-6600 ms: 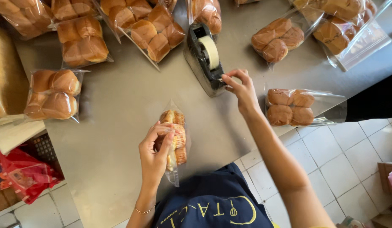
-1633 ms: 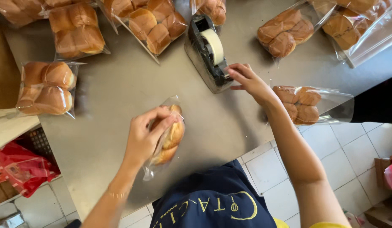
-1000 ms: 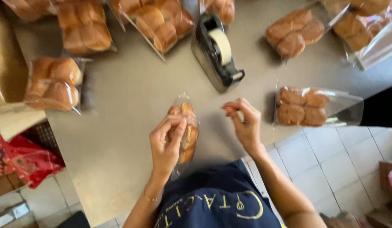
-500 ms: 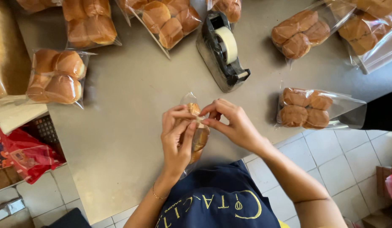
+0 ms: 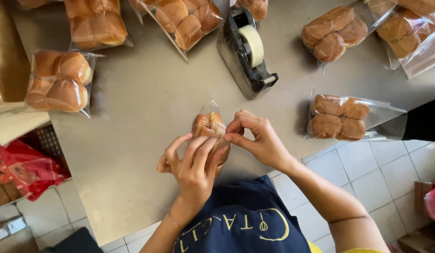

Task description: The person packages bread by placing multiple bread rolls into clear plastic bags and sealing them using adhesive tape from a dispenser.

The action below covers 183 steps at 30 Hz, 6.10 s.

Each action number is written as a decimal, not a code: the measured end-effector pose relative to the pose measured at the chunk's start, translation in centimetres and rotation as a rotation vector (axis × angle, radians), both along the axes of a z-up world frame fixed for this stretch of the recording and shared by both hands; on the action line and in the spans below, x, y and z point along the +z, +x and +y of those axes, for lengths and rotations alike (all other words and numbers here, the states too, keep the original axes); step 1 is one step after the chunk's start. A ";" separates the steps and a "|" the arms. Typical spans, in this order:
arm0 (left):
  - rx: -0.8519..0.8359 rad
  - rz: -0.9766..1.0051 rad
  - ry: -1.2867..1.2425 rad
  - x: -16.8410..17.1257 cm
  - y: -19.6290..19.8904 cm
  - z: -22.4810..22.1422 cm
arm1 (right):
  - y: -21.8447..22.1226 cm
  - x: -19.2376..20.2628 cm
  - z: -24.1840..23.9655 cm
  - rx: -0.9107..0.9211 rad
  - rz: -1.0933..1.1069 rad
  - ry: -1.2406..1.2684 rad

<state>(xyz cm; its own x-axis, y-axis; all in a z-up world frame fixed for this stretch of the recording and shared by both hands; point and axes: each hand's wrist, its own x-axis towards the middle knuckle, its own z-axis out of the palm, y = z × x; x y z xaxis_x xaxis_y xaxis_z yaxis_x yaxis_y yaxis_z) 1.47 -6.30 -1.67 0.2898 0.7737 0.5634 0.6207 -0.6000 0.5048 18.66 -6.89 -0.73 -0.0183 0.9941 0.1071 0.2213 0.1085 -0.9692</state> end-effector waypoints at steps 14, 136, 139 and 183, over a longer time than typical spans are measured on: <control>-0.170 -0.258 -0.461 2.1 0.4 1.9 | -1.4 0.8 -1.8 -0.255 -0.049 -0.038; 0.628 -0.267 -0.161 -13.9 -15.1 20.9 | -19.1 -2.5 54.0 0.096 -0.846 0.765; 0.629 -0.259 -0.155 -13.7 -15.1 21.5 | -15.7 1.8 45.3 0.096 -0.830 0.930; -0.151 -0.846 -0.584 -9.0 -5.2 2.0 | 19.9 -17.8 4.4 -1.207 -0.287 0.052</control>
<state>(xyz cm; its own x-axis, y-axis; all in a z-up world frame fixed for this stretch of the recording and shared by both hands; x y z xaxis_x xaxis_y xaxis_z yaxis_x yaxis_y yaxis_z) -3.73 -4.25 -10.71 0.0913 0.9800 0.1765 -0.1329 -0.1637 0.9775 38.59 -2.50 -18.56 0.8755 0.3864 0.2901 0.4095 -0.2744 -0.8701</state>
